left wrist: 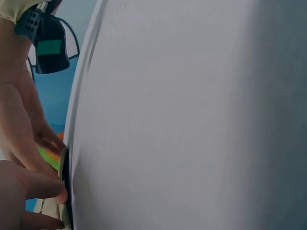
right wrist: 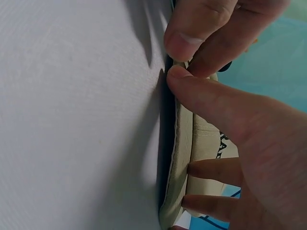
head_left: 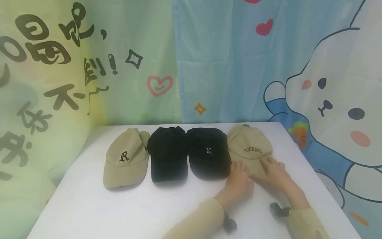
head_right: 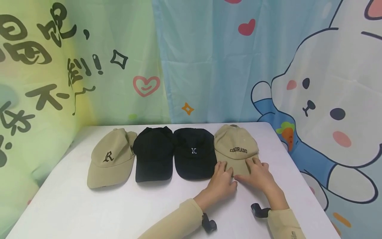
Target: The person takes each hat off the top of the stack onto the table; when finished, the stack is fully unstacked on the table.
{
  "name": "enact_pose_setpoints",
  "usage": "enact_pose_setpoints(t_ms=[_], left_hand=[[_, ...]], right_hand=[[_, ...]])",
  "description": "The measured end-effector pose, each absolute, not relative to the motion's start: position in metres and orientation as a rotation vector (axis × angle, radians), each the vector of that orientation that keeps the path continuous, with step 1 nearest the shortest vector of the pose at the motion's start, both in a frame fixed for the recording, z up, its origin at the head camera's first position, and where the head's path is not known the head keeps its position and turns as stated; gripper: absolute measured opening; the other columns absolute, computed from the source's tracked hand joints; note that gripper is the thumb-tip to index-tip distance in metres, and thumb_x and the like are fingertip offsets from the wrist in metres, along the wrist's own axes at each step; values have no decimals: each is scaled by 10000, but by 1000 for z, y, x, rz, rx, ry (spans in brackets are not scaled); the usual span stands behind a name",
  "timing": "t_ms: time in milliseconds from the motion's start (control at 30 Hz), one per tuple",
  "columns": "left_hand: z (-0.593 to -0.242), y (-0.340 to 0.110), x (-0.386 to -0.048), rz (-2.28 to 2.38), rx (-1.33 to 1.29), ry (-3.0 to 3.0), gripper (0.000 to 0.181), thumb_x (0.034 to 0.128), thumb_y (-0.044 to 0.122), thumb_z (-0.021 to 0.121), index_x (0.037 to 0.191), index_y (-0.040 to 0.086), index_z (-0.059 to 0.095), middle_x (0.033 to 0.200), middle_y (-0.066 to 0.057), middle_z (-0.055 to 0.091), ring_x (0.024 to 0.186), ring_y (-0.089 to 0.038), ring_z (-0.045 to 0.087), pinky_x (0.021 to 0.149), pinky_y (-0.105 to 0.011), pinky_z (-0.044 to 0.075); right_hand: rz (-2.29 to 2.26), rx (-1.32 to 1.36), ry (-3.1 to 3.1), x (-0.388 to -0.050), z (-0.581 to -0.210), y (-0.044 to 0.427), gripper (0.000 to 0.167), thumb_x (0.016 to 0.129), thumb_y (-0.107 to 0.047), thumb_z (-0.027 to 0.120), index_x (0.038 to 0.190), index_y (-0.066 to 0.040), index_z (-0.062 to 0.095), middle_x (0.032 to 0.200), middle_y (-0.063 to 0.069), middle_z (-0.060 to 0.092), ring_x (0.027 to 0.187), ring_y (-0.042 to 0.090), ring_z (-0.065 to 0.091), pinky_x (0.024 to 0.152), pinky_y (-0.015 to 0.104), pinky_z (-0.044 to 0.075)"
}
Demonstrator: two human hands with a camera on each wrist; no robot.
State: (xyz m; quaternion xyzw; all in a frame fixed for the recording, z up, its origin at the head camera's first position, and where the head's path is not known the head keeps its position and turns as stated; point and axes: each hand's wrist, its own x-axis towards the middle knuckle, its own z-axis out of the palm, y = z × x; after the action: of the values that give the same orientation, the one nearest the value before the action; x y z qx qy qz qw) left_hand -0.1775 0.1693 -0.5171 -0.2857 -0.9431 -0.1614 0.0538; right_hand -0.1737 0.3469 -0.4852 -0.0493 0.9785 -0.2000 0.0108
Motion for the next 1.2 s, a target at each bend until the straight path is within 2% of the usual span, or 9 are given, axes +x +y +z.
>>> enact_pose_setpoints(t_ms=[300,533,700,800,1033,1133,1200], left_hand=[[-524,170,-180,-502,-861,-2884,431,927,366,625,1263,95,627,1436,-142,443,1396,-300,321,1180,-406,200],[-534,173,-179,-490,-855,-2915,577,923,439,619,1369,83,538,1481,-133,379,1429,-273,255,1190,-384,151],[-534,174,-172,-415,-889,-2977,694,969,500,506,1494,57,407,1565,-140,307,1484,-274,140,1200,-409,53],[-530,174,-165,-324,-921,-2994,736,979,531,456,1522,45,354,1583,-153,279,1491,-282,113,1200,-424,35],[-523,177,-158,-224,-905,-2957,807,929,597,506,1494,30,399,1548,-179,327,1471,-295,187,1198,-418,102],[-527,180,-156,-329,-884,-2985,820,911,590,537,1507,48,381,1572,-171,270,1480,-282,143,1190,-335,129],[-527,180,-154,-391,-880,-2991,823,903,578,558,1503,43,382,1575,-177,249,1479,-293,137,1167,-293,190]], right_hand=[[-602,-166,3065,-174,-486,347,1019,809,-596,727,1449,114,374,1426,427,310,1208,683,305,916,800,274],[-588,-166,3075,-167,-483,343,1018,805,-604,723,1401,157,405,1400,423,337,1159,671,339,900,774,314],[-594,-154,3074,-165,-485,343,1048,811,-644,693,1431,139,378,1413,405,332,1157,641,346,890,763,337],[-586,-141,3068,-164,-487,343,1062,812,-665,675,1442,132,366,1423,405,319,1173,643,333,891,774,335],[-598,-152,3072,-160,-486,344,1017,822,-611,700,1421,146,384,1413,427,316,1192,661,310,905,781,317],[-595,-156,3079,-160,-487,345,984,828,-572,713,1416,147,390,1408,430,318,1194,663,308,908,781,317],[-604,-165,3080,-160,-487,345,949,839,-541,716,1412,145,399,1406,429,324,1201,660,309,921,779,309]])
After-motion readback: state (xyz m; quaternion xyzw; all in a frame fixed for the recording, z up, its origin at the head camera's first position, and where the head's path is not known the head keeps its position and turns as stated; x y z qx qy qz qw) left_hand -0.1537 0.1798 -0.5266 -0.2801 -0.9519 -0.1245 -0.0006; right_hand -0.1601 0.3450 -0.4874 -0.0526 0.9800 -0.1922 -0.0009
